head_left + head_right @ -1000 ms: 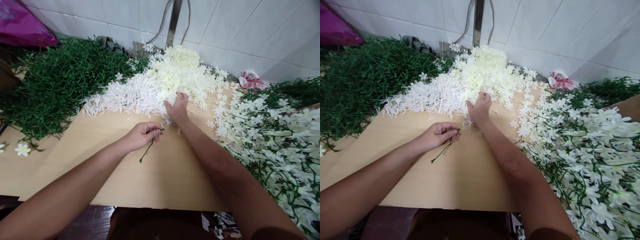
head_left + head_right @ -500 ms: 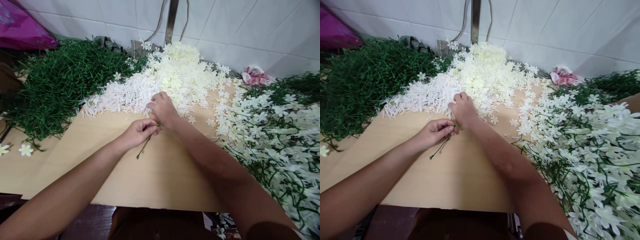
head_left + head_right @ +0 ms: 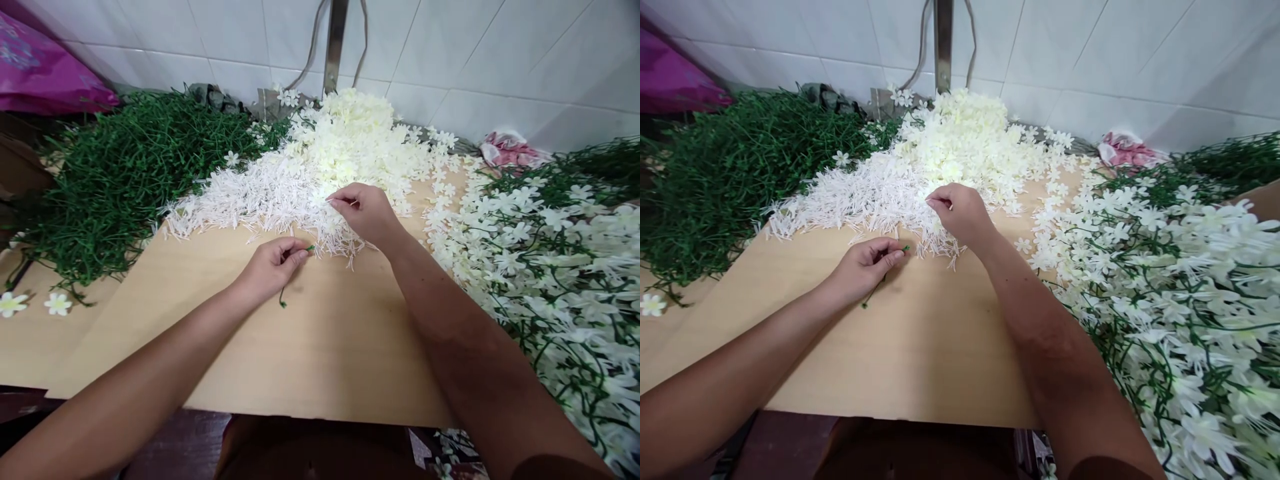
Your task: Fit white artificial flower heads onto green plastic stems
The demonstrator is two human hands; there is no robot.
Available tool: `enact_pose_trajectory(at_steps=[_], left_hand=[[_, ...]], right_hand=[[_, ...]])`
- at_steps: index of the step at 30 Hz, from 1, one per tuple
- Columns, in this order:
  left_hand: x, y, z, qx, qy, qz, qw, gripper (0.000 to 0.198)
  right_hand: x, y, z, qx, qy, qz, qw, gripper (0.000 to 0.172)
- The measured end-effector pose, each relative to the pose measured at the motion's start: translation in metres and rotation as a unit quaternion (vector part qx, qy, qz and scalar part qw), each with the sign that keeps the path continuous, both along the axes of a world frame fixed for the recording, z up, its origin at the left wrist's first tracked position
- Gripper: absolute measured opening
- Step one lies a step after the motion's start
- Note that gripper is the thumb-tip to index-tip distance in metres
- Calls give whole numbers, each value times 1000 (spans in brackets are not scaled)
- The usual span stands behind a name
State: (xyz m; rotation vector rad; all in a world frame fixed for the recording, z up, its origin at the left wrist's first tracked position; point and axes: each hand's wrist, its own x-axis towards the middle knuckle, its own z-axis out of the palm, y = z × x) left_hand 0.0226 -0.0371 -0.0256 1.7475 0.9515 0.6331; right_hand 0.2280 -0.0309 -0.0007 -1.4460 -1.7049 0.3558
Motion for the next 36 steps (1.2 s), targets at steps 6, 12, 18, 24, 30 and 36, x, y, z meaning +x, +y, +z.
enact_pose_trajectory(at_steps=[6,12,18,24,30,36], left_hand=[[0,-13,7,94,138,-21,986,21],[8,-3,28,199,149,17,968,27],[43,23,38,90,-3,57,994,12],[51,29,41,1,-81,61,995,9],[46,34,41,-54,-71,14,996,16],[48,59,29,190,72,70,977,17]], right_hand=[[0,-12,7,-35,38,15,999,14],[6,-21,11,-85,63,43,993,11],[6,-25,16,-73,63,61,993,11],[-4,-22,12,-37,175,82,980,14],[-10,-21,7,3,139,56,989,6],[0,-18,6,48,96,-24,994,7]])
